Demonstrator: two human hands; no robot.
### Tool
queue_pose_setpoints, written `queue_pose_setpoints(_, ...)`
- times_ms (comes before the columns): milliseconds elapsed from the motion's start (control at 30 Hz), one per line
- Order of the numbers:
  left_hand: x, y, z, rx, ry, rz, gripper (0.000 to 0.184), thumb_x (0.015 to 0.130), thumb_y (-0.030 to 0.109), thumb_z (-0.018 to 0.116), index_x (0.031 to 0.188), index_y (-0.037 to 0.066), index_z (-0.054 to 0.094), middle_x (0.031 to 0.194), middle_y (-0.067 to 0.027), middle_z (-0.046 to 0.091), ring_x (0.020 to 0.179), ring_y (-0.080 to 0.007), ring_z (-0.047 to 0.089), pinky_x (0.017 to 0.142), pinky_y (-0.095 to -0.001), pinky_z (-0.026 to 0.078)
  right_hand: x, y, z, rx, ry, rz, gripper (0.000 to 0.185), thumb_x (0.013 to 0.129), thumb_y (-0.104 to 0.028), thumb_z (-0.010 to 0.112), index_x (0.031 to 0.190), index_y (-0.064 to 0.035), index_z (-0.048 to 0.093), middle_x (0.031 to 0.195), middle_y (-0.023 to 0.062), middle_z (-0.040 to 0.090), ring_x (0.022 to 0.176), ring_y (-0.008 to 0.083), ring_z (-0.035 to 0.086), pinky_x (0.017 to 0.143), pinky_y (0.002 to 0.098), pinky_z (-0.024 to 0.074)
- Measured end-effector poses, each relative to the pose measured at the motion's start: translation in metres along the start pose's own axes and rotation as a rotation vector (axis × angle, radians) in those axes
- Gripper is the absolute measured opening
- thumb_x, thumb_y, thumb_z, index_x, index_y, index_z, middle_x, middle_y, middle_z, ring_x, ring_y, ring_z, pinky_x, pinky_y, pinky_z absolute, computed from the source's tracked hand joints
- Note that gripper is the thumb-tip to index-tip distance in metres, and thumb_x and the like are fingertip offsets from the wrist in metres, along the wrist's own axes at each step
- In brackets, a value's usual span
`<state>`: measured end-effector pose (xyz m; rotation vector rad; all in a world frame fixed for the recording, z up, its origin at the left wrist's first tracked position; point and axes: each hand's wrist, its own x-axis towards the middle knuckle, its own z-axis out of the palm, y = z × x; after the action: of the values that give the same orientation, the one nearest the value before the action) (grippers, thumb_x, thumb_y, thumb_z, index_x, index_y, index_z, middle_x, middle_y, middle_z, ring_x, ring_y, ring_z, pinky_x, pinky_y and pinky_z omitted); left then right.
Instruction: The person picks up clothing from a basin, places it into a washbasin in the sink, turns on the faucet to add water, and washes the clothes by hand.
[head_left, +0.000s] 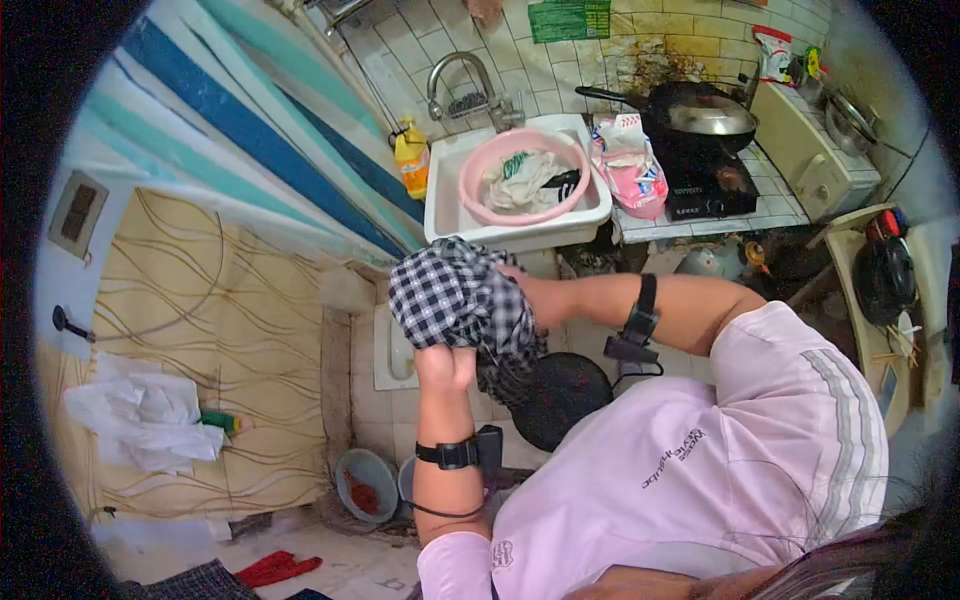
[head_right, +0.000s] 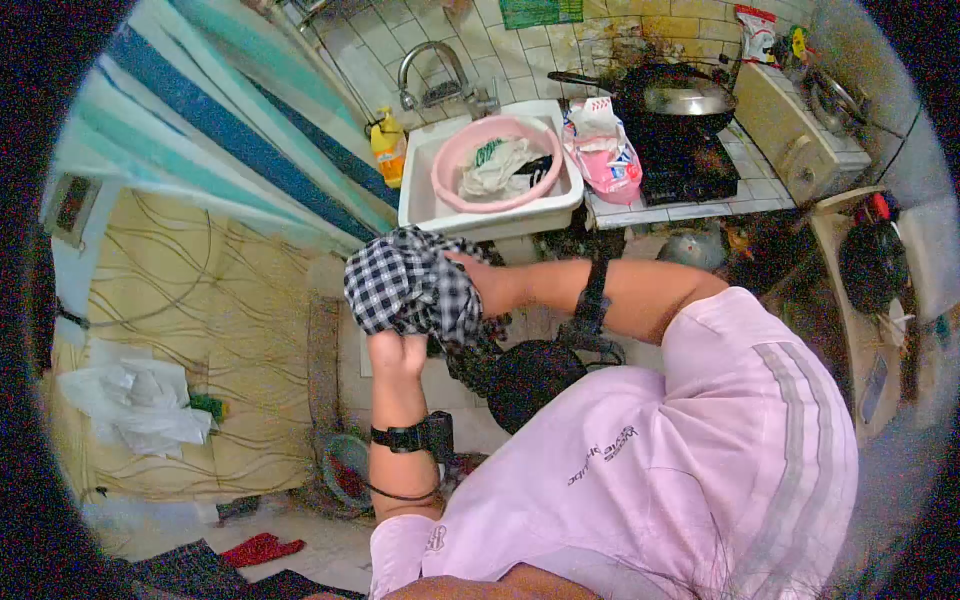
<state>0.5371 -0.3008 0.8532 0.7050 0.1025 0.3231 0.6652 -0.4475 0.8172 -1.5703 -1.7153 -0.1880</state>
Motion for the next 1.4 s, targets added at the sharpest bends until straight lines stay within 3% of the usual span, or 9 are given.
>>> queue_pose_setpoints(67,0.018,-0.006,0.011,-0.028,-0.039,0.028,0.040,0.094,0.027,0.043,0.127,0.005,0.044,0.125,-0.0079,0.051,0.114,-0.0234,0.050,0.098,-0.0398,0.040,0.026,0.007,-0.012,-0.300,0.057,-0.343,0.076,0.080,-0.035,0.063,0.134,0.0029,0.027,0.127,0.0183,0.046,0.121,0.0288,0.041,0.103,0.0381,0.0320)
queue_pose_setpoints(633,0.088,-0.042,0.012,0.388,0.367,0.018,0.023,0.085,0.007,0.058,0.107,0.008,0.051,0.116,-0.0103,0.052,0.103,-0.0226,0.054,0.091,-0.0387,0.045,0.028,0.282,-0.126,1.227,0.509,0.553,0.050,0.087,-0.031,0.051,0.125,0.0003,0.045,0.127,0.0157,0.048,0.119,0.0258,0.044,0.103,0.0316,0.0307)
queue_pose_setpoints(667,0.087,-0.044,0.006,0.382,0.393,0.007,0.023,0.085,0.008,0.058,0.107,0.007,0.051,0.116,-0.0105,0.052,0.101,-0.0219,0.054,0.090,-0.0384,0.046,-0.016,0.366,-0.046,1.488,0.429,0.784,0.074,0.086,-0.057,0.037,0.129,0.0030,0.040,0.127,0.0167,0.049,0.111,0.0271,0.052,0.096,0.0393,0.0408)
queue_pose_setpoints(767,0.082,-0.047,-0.003,0.384,0.465,-0.014,0.022,0.085,0.009,0.058,0.106,0.007,0.051,0.115,-0.0106,0.052,0.097,-0.0203,0.055,0.088,-0.0379,0.046,-0.025,0.326,-0.054,-0.197,-0.727,0.669,0.060,0.079,-0.051,0.054,0.111,-0.0008,0.058,0.114,0.0199,0.058,0.107,0.0338,0.054,0.093,0.0394,0.0428)
queue_pose_setpoints(1100,0.070,-0.047,-0.015,0.297,0.601,0.004,0.014,0.088,0.010,0.054,0.102,0.008,0.051,0.107,-0.0082,0.056,0.094,-0.0180,0.056,0.087,-0.0371,0.046,-0.016,0.360,0.001,-0.162,-1.096,0.733,0.027,0.088,-0.017,0.044,0.092,0.0013,0.064,0.102,0.0192,0.061,0.088,0.0320,0.059,0.075,0.0453,0.0466)
queue_pose_setpoints(1133,0.069,-0.046,-0.017,0.303,0.617,0.005,0.014,0.089,0.009,0.054,0.102,0.008,0.051,0.107,-0.0079,0.057,0.093,-0.0179,0.056,0.087,-0.0368,0.046,-0.045,0.370,-0.005,-0.237,-0.790,0.057,0.027,0.078,-0.018,0.051,0.097,-0.0088,0.067,0.103,0.0134,0.064,0.100,0.0304,0.060,0.083,0.0437,0.0479)
queue_pose_setpoints(1167,0.068,-0.047,-0.020,0.308,0.635,0.003,0.014,0.089,0.009,0.053,0.102,0.008,0.051,0.106,-0.0077,0.057,0.093,-0.0179,0.056,0.086,-0.0365,0.046,-0.054,0.379,0.008,-0.222,-0.805,0.054,0.027,0.078,-0.018,0.051,0.097,-0.0088,0.067,0.103,0.0134,0.064,0.100,0.0304,0.060,0.083,0.0437,0.0479)
queue_pose_setpoints(1233,0.065,-0.047,-0.024,0.288,0.641,0.004,0.014,0.089,0.009,0.052,0.103,0.008,0.051,0.106,-0.0076,0.057,0.093,-0.0180,0.056,0.086,-0.0364,0.046,-0.022,0.358,-0.007,-0.119,-1.006,0.572,0.023,0.087,-0.009,0.045,0.081,0.0030,0.064,0.089,0.0185,0.062,0.067,0.0278,0.054,0.061,0.0458,0.0442)
queue_pose_setpoints(1400,0.063,-0.042,-0.027,0.299,0.627,-0.010,0.014,0.090,0.009,0.051,0.103,0.007,0.051,0.105,-0.0082,0.057,0.093,-0.0184,0.056,0.086,-0.0372,0.046,-0.002,0.345,-0.013,-0.142,-1.089,0.743,0.020,0.085,-0.010,0.049,0.074,0.0019,0.061,0.078,0.0163,0.059,0.062,0.0241,0.050,0.053,0.0455,0.0413)
